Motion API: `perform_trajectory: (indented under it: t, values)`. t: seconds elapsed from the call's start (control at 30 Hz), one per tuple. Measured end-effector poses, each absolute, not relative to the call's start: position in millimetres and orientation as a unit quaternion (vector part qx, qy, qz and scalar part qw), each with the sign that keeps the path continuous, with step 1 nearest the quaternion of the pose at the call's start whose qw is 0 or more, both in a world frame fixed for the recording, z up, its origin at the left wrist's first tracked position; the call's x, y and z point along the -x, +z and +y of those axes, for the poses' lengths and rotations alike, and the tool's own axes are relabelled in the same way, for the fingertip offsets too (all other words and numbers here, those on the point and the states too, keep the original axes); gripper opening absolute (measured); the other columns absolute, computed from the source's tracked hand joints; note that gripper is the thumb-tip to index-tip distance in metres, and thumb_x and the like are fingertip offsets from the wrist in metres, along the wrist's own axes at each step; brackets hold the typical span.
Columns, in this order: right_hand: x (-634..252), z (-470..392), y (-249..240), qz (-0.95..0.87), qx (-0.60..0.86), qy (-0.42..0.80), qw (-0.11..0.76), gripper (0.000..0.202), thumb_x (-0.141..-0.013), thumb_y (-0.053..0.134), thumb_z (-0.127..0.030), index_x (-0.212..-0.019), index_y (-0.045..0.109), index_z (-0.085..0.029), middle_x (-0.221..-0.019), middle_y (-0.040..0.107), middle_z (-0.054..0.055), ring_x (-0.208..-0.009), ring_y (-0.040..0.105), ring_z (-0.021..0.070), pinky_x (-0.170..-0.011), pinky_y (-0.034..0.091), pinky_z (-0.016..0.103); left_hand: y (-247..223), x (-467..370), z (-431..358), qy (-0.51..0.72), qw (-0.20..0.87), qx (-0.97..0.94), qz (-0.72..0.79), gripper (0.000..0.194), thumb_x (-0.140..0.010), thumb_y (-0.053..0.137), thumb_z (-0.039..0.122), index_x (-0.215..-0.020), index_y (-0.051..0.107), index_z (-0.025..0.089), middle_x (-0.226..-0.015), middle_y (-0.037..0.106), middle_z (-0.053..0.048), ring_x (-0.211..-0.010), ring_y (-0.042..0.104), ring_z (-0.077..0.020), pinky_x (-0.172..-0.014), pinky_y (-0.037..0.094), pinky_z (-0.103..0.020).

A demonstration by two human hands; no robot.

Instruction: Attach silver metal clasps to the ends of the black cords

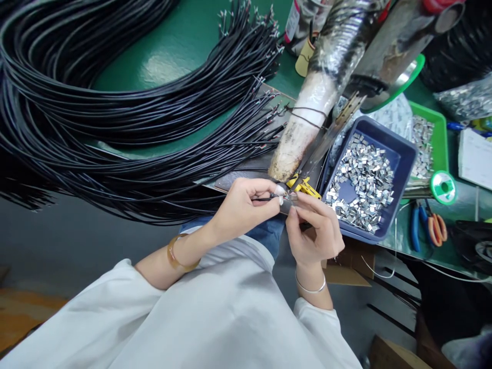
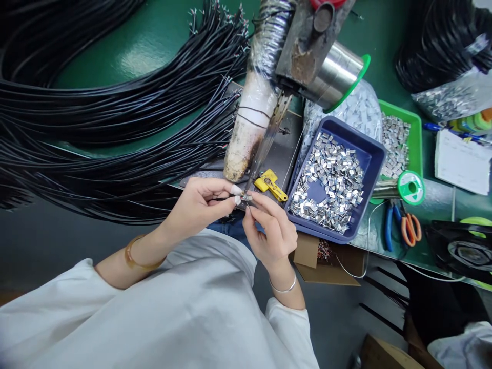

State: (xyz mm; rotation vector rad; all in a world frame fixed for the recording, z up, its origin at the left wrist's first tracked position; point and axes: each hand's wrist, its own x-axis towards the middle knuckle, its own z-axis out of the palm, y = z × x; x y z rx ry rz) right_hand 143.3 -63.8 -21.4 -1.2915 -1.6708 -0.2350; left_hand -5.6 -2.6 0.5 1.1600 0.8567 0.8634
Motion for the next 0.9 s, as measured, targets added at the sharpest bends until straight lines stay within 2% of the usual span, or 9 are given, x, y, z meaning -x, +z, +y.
perform_trajectory:
  t: [0.1,0.2,0.27,0.37,0.43,0.67,0.9]
  values:
    - [-143.3,-64.3,-21.7,-0.694,0.526,-0.109,0.480,0.020,-0.084,0.074,-0.006,-0.097,0.068,-0.020,-0.104,0.080,0.006,-0.091,0.077,0.0156,-0.082,0.065,0.026,0.5,6.5,-3.7,0.376,0.662,-0.525,0.381,0.004,-0.073,0.066,0.015,-0.073,0.068,0.011,-0.053,0.034,0.008,-0.049,0.025,-0.0038,-0.043,0.021,-0.018]
    - [-142.4,-64.6,-20.9,-0.683,0.549,-0.106,0.470,0.024,-0.082,0.076,-0.005,-0.098,0.069,-0.022,-0.101,0.080,0.003,-0.088,0.078,0.0147,-0.081,0.065,0.024,-1.6,9.1,-4.0,0.377,0.643,-0.548,0.380,0.010,-0.077,0.067,0.018,-0.073,0.071,0.011,-0.055,0.045,0.005,-0.050,0.033,-0.0052,-0.045,0.028,-0.019]
    - [-141.7,-64.6,-19.8,-0.678,0.561,-0.100,0.464,0.025,-0.082,0.076,-0.005,-0.098,0.069,-0.023,-0.100,0.080,0.002,-0.086,0.078,0.0143,-0.080,0.065,0.024,-3.9,11.3,-3.8,0.403,0.579,-0.603,0.372,0.011,-0.080,0.066,0.017,-0.077,0.076,0.011,-0.058,0.050,0.003,-0.052,0.038,-0.0061,-0.048,0.031,-0.020]
    - [-141.3,-64.2,-18.1,-0.685,0.559,-0.105,0.455,0.026,-0.082,0.076,-0.004,-0.100,0.070,-0.022,-0.101,0.080,0.003,-0.087,0.078,0.0141,-0.080,0.064,0.023,-6.8,13.5,-4.1,0.438,0.461,-0.686,0.354,0.013,-0.081,0.066,0.013,-0.079,0.078,0.013,-0.055,0.047,0.004,-0.052,0.037,-0.0064,-0.051,0.031,-0.021]
    - [-141.5,-63.6,-17.1,-0.686,0.555,-0.105,0.458,0.025,-0.082,0.076,-0.005,-0.099,0.070,-0.022,-0.100,0.080,0.003,-0.086,0.078,0.0143,-0.078,0.064,0.023,-7.6,13.3,-5.1,0.443,0.427,-0.702,0.358,0.014,-0.083,0.064,0.012,-0.078,0.077,0.013,-0.055,0.048,0.004,-0.051,0.036,-0.0062,-0.051,0.031,-0.021]
    - [-142.9,-61.8,-14.5,-0.678,0.566,-0.068,0.465,0.019,-0.084,0.074,-0.009,-0.095,0.068,-0.023,-0.101,0.080,0.002,-0.083,0.076,0.0139,-0.069,0.062,0.024,-8.4,9.0,-7.3,0.452,0.382,-0.716,0.370,0.017,-0.087,0.061,0.013,-0.086,0.078,0.014,-0.063,0.063,0.001,-0.051,0.041,-0.0063,-0.052,0.036,-0.019]
    - [-142.5,-60.2,-9.0,-0.679,0.567,-0.061,0.463,0.022,-0.083,0.075,-0.009,-0.099,0.070,-0.024,-0.102,0.079,0.002,-0.086,0.077,0.0153,-0.068,0.063,0.024,-6.6,10.1,-4.4,0.470,0.335,-0.732,0.362,0.016,-0.086,0.062,0.014,-0.086,0.078,0.014,-0.064,0.065,0.001,-0.050,0.044,-0.0061,-0.053,0.039,-0.018]
